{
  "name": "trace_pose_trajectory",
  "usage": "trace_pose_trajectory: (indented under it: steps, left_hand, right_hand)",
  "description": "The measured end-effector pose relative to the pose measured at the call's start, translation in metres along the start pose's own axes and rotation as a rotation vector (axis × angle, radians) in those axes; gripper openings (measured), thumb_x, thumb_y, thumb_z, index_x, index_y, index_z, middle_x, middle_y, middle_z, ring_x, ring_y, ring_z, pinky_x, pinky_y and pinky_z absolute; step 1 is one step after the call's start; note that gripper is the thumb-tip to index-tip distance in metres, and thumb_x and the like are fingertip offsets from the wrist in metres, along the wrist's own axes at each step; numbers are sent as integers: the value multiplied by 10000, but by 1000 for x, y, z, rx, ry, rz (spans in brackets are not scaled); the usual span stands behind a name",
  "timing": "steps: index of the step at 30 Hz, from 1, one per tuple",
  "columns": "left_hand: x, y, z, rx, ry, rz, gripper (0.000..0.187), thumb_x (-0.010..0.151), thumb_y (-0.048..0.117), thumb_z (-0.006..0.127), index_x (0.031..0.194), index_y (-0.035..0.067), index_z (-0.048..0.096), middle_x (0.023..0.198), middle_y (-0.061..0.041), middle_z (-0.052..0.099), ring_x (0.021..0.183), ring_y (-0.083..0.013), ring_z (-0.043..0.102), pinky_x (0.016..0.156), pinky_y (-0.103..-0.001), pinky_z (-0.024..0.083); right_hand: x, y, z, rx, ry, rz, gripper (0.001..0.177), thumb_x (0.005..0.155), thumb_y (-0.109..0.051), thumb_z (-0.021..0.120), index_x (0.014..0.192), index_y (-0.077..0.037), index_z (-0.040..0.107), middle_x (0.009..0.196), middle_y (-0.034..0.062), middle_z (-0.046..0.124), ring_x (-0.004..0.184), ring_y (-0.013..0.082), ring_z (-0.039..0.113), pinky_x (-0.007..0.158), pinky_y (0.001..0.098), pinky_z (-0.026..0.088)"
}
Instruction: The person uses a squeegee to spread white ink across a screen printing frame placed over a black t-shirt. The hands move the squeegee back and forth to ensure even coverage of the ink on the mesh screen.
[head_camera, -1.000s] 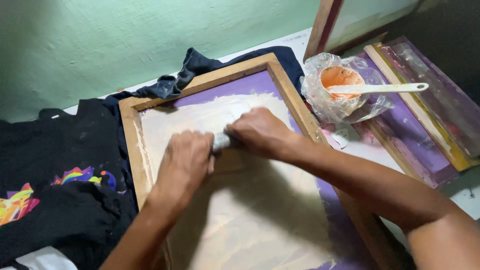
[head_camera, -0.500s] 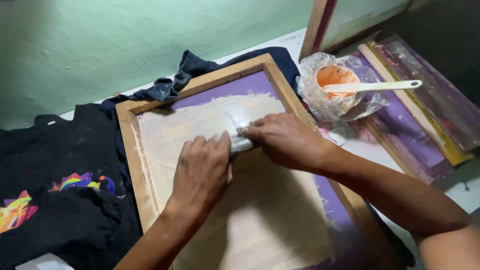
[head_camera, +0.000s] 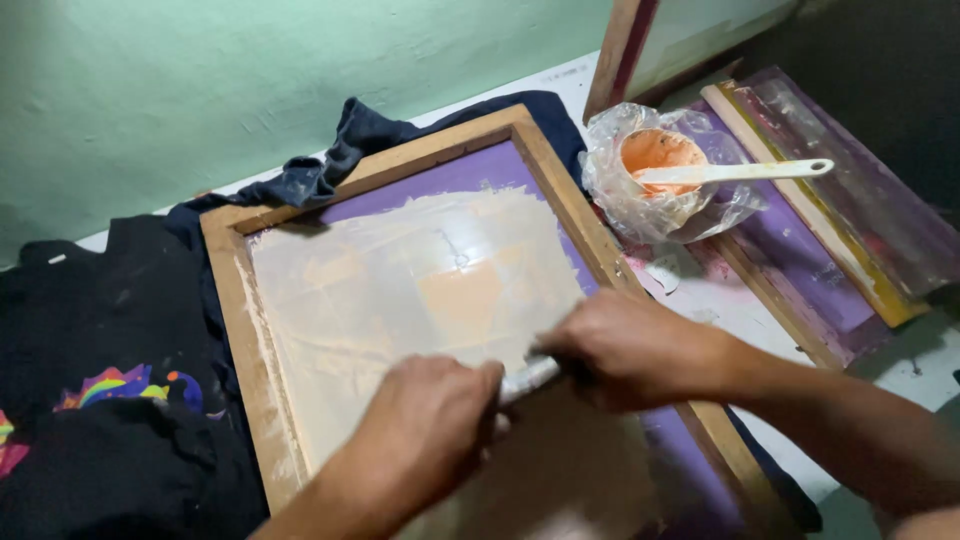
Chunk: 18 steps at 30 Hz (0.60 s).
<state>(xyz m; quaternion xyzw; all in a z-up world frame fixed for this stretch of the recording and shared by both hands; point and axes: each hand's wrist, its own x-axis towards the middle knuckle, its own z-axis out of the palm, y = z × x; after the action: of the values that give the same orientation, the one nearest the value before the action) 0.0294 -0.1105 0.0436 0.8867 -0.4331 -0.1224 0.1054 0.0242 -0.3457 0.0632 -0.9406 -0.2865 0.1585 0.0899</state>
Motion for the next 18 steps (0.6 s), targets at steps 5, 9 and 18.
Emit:
trace_pose_trajectory:
  steps: [5,9,18]
  left_hand:
    - [65,-82,-16,218,292,-84,183,793,319,718,943,222,674,690,-19,703,774,-310,725,629,-473,556]
    - [77,-94,-1,266,447,-106,161,800,265,733,915,167,679,640,-33,674,723,-275,696,616,-416,542]
    - [-4,7,51,31,199,99,199,808,222,693,947,89,643,671,-149,658,596,-347,616,557,-504,505]
  right_hand:
    - [88,67,-5,-155,201,181,269,688,-374,755,922,-252,705,775,49,746,850,344,747,757,534,596]
    - [118,91,23,-242,386,96,205,715,-292,766,903,-226,717,771,30,756,811,314,761,719,488,606]
    - [-7,2,42,-90,107,-9,213,724,-237,618,921,-222,697,813,89,717,713,394,670,584,564,488]
